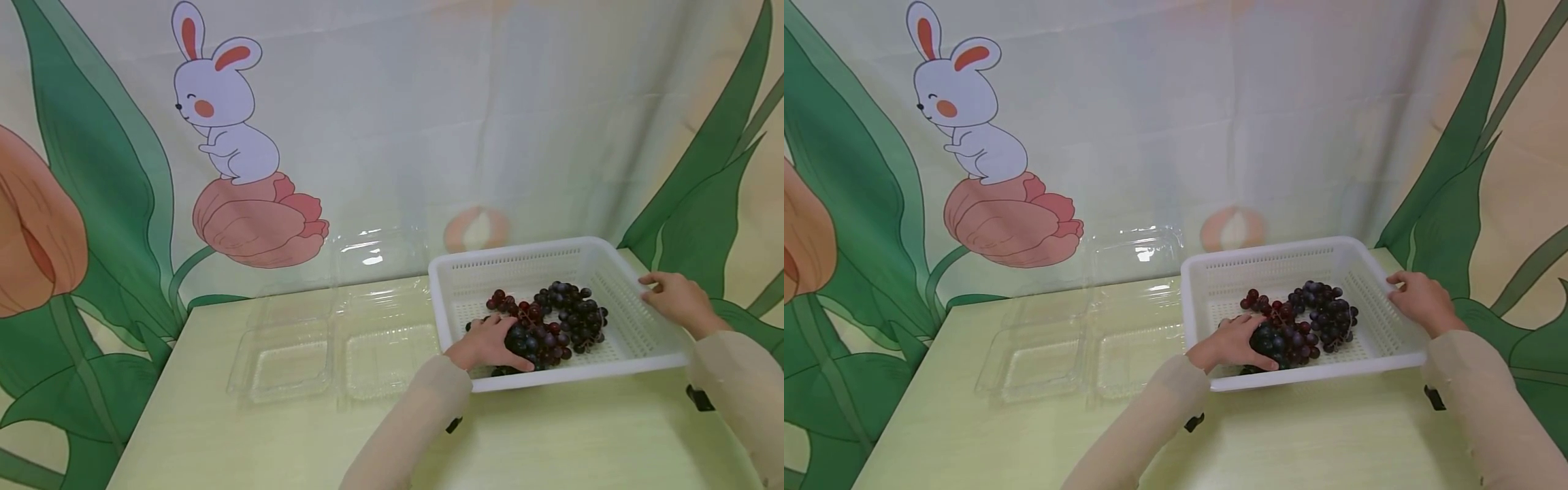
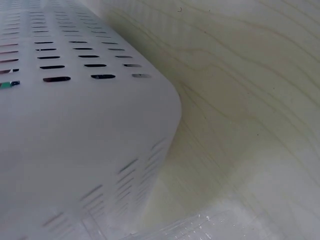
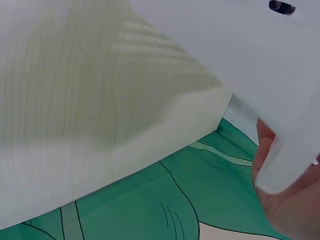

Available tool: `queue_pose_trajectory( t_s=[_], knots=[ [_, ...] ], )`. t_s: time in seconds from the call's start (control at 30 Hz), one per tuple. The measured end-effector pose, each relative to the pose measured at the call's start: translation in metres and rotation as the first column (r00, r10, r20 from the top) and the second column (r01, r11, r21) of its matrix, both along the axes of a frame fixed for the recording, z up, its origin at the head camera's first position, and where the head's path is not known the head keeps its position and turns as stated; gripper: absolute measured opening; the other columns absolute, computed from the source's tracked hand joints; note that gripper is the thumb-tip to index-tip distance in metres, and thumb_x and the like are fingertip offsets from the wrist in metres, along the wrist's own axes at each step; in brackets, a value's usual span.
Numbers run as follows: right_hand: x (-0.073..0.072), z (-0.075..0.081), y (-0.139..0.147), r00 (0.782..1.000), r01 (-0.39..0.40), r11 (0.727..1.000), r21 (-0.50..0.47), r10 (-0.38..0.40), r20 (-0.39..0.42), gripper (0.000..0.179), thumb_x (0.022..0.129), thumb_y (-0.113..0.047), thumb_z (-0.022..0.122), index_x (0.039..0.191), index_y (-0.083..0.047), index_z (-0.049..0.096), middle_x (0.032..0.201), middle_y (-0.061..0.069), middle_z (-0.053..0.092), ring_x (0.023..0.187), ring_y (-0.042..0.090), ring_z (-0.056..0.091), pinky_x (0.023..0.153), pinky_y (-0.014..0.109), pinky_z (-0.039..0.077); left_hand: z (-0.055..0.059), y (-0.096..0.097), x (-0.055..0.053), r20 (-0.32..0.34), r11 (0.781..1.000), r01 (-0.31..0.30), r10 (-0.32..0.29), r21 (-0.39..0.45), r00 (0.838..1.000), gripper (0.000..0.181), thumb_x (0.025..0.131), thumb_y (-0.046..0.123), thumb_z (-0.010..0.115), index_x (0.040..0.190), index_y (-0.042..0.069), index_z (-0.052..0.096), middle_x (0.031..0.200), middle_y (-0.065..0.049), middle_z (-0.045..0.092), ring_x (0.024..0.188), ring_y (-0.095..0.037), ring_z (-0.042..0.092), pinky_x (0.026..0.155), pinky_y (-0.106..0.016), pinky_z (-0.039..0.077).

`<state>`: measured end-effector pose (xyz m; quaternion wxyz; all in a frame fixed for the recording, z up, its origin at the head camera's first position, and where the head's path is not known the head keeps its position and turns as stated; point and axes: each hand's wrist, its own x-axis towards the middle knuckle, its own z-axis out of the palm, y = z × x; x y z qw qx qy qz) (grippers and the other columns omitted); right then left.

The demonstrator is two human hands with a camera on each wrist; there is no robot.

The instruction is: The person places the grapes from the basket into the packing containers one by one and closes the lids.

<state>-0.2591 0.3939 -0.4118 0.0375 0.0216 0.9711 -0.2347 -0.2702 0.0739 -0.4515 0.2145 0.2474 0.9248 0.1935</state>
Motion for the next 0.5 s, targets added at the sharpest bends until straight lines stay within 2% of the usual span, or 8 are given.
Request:
queue_pose_trajectory(
  t_s=[0.3,0.5],
  knots=[
    [0.0004,-0.0002,0.0000,1.000,-0.002,1.000,-0.007,0.002,-0.001,0.043,0.088,-0.021,0.048,0.121,0.007,0.043,0.109,0.035,0.049,0.088,0.042,0.052,0.058,0.034,0.043,-0.0004,-0.0007,0.0007,0.034,0.999,-0.037,0.037,-0.005,0.999,0.085,0.066,0.058,0.066,0.138,0.031,0.028,0.147,0.000,0.017,0.132,-0.031,0.019,0.096,-0.048,0.034],
    [-0.0002,-0.0012,0.0010,1.000,-0.003,1.000,-0.006,0.003,-0.005,0.044,0.088,-0.021,0.047,0.121,0.007,0.043,0.110,0.035,0.049,0.089,0.043,0.052,0.058,0.034,0.042,0.0007,-0.0005,0.0011,0.026,0.998,-0.035,0.036,-0.050,0.999,0.082,0.066,0.060,0.064,0.136,0.031,0.031,0.147,0.001,0.018,0.131,-0.030,0.022,0.095,-0.047,0.035]
  ],
)
